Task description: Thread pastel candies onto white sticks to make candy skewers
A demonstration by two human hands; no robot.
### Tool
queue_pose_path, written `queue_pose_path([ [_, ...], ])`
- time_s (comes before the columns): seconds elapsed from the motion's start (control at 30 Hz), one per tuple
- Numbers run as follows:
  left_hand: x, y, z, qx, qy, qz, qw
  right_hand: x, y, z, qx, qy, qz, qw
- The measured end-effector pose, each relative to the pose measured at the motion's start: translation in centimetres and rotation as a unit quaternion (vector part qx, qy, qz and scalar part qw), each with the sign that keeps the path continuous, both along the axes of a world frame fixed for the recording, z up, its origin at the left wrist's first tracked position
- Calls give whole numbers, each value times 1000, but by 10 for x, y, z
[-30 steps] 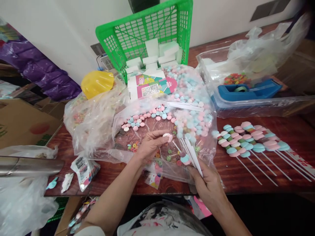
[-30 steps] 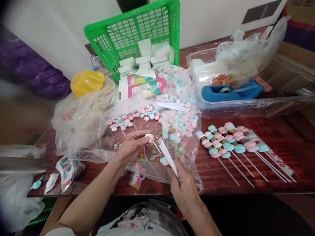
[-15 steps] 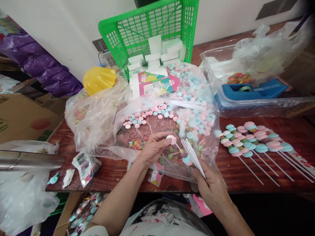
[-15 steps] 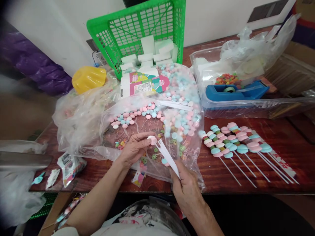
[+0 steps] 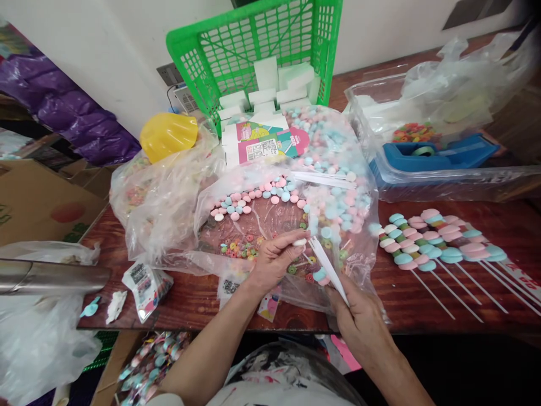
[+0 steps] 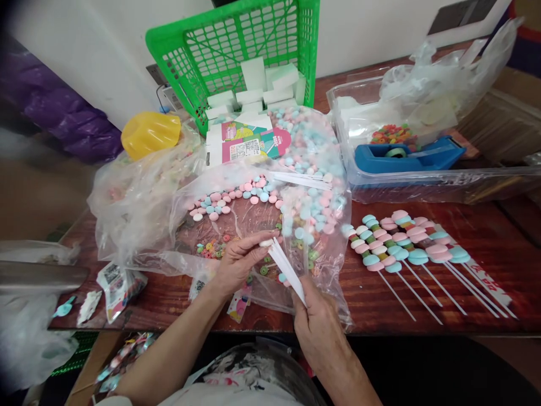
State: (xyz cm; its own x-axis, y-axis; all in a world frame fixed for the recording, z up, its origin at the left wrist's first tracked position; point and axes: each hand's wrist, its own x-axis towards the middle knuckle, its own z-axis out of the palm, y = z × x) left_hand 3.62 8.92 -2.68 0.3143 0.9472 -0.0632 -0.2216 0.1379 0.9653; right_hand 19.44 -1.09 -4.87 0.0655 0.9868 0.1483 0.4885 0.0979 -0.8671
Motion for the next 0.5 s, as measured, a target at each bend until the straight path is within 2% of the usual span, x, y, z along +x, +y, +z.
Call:
queue_pose_path([
  [0.23,14,-12,-3,-62,-119,97,986,-4,0,3,13,11,-31,999],
  [0.37,21,-16,2,-77,-143,151,975,-9,-3,-1,-10,30,-46,998],
  [0.5,25,-19,-1,-64,-143,159,975,-14,-4,-3,-20,57,-50,997],
])
